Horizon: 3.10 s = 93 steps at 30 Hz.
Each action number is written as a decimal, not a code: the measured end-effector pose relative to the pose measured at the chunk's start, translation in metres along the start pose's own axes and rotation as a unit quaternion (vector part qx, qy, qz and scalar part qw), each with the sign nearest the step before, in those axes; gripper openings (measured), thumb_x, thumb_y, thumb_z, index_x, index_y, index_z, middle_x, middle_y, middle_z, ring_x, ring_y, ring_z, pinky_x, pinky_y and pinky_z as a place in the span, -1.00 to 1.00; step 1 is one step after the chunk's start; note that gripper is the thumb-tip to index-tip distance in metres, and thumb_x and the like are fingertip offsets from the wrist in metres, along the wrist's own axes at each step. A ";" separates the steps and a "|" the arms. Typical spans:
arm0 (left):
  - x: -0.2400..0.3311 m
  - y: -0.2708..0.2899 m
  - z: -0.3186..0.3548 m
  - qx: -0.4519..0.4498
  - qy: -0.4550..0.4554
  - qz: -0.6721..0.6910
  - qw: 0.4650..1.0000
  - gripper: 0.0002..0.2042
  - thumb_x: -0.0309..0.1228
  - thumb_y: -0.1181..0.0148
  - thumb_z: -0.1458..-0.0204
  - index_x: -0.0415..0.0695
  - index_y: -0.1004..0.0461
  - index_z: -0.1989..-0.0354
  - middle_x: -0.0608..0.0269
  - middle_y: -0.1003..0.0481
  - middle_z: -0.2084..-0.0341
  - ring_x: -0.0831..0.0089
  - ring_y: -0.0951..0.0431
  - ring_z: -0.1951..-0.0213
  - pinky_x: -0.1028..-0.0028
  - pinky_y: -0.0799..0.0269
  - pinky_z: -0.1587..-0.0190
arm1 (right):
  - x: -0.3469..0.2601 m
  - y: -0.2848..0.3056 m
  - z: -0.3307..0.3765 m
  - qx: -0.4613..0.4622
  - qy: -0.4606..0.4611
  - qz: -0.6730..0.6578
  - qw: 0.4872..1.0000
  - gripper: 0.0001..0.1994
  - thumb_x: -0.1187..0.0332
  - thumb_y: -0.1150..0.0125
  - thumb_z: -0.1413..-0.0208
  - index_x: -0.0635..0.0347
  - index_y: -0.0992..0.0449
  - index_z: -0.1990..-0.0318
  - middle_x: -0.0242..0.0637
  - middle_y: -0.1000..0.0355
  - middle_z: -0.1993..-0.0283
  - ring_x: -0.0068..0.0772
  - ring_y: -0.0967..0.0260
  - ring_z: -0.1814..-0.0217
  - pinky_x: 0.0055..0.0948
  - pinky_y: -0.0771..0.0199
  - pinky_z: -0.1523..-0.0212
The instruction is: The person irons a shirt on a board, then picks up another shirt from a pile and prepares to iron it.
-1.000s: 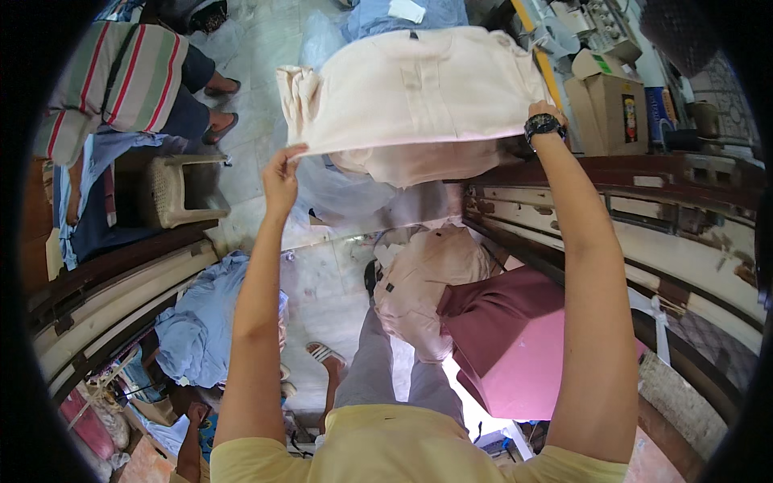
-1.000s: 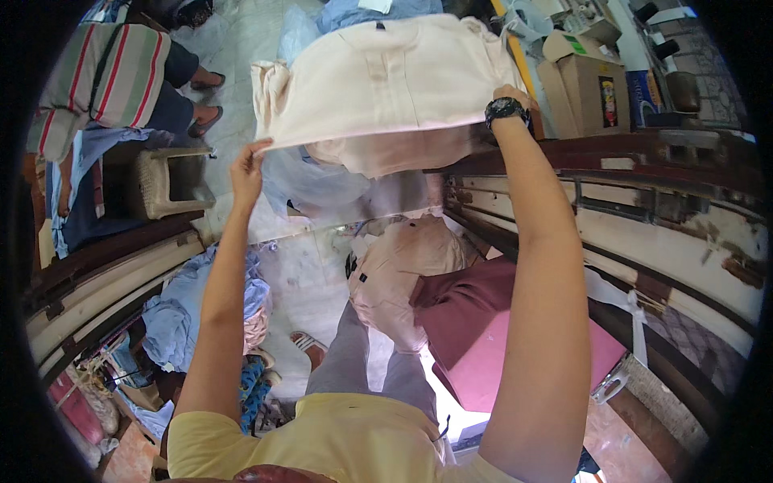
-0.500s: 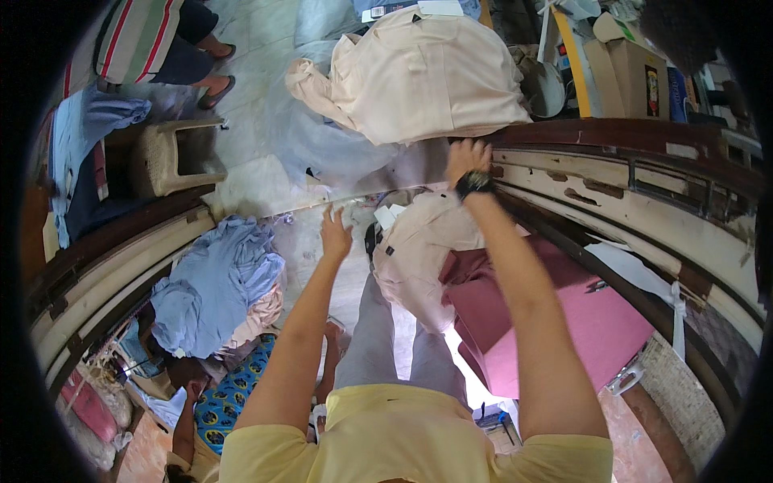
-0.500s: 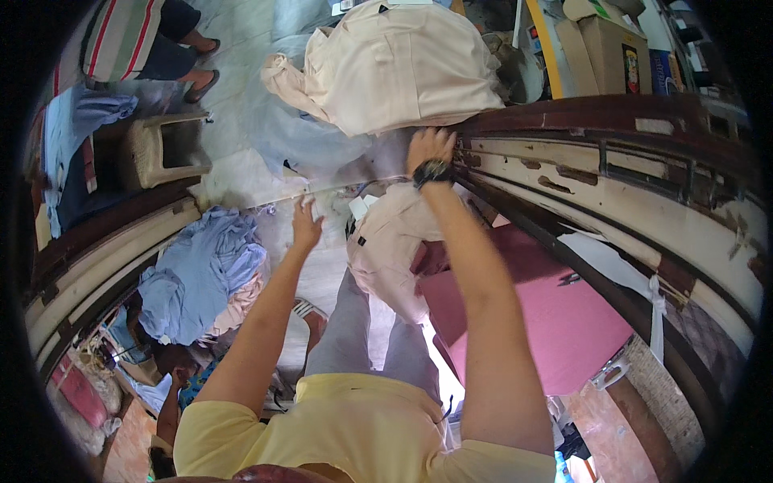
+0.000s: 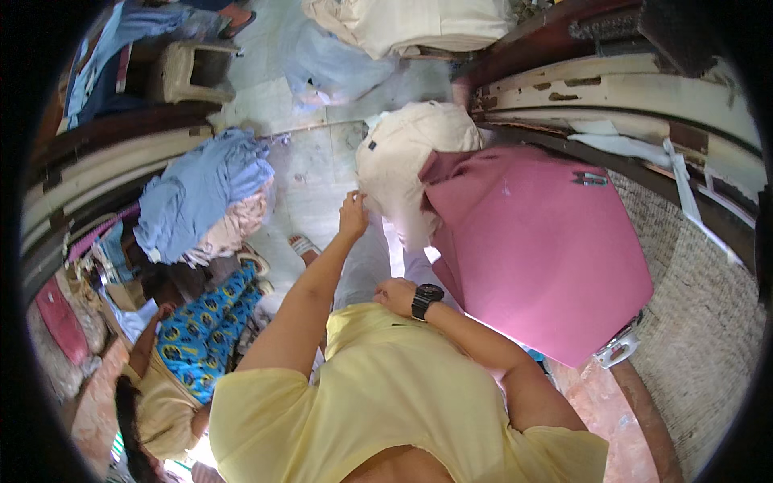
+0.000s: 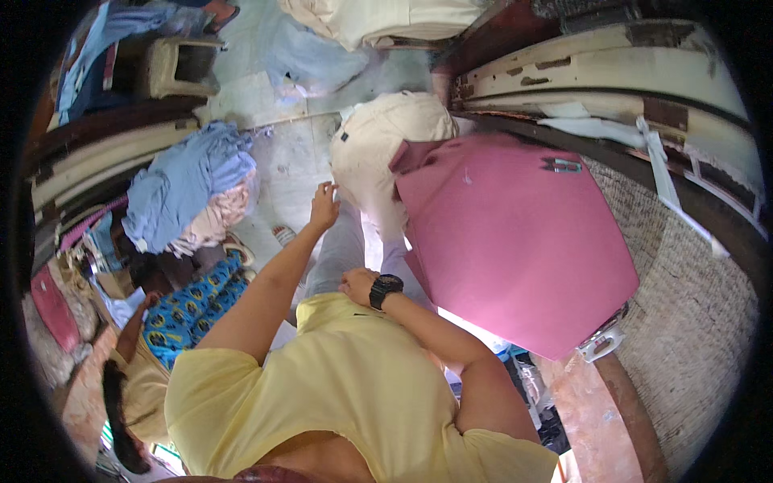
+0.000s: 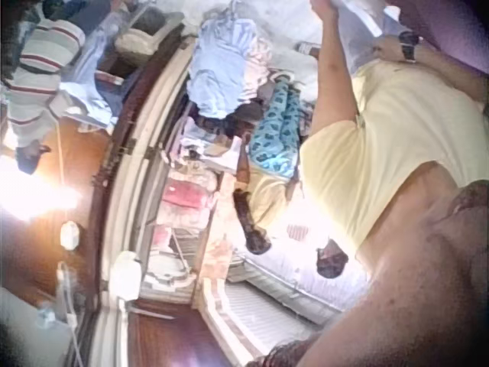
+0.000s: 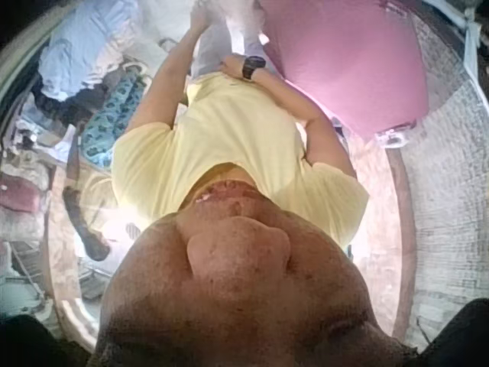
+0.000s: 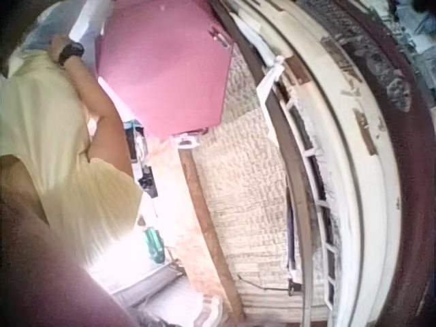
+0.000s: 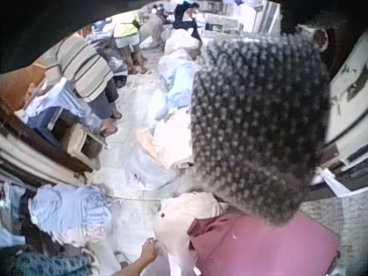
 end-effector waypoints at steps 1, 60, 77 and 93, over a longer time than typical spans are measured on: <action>0.000 -0.008 0.007 0.013 -0.002 0.011 1.000 -0.51 -0.55 -0.24 0.10 -0.07 -0.36 -0.09 0.10 -0.25 -0.16 0.08 -0.37 -0.09 0.08 -0.34 -0.06 | 0.010 -0.005 0.015 0.003 -0.006 -0.013 1.000 -0.67 0.15 -0.14 -0.14 0.20 -0.56 0.11 -0.03 -0.54 0.20 0.02 -0.49 0.08 -0.13 -0.44 0.04; 0.389 0.272 0.411 -0.222 -0.427 0.438 0.759 -0.63 -0.32 -0.29 0.14 -0.35 -0.58 0.20 -0.04 -0.58 0.25 0.14 -0.59 0.17 0.33 -0.46 0.10 | 0.038 0.008 0.240 0.270 0.507 -0.061 0.816 -0.34 0.32 -0.41 0.13 0.12 -0.33 -0.20 -0.11 -0.32 -0.17 0.03 -0.17 -0.25 -0.08 -0.20 -0.24; 0.528 0.313 0.324 -0.123 -0.435 0.550 0.702 -0.72 -0.41 0.01 -0.19 -0.18 -0.47 -0.03 0.17 -0.54 0.07 0.33 -0.54 0.04 0.36 -0.43 -0.08 | 0.268 0.081 0.626 0.352 0.127 -0.128 0.918 -0.61 0.04 -0.16 -0.24 0.26 -0.58 0.14 -0.50 -0.49 0.32 -0.73 -0.35 0.29 -0.55 -0.40 0.27; 0.494 -0.094 0.266 0.032 -0.551 0.040 0.833 -0.40 -0.35 -0.36 0.12 0.00 -0.31 -0.17 0.03 -0.22 -0.18 -0.03 -0.20 -0.20 0.06 -0.16 -0.21 | 0.497 0.009 0.485 0.710 -0.224 0.008 0.667 -0.56 0.17 -0.40 0.11 -0.01 -0.47 0.04 -0.10 -0.37 -0.13 0.00 -0.21 -0.21 0.08 -0.14 -0.20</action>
Point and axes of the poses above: each hand's wrist, its own z-axis away from the middle knuckle, its own y-axis out of the back of the hand, x = y × z, the point moved 1 cm from there along -z, towards the middle knuckle
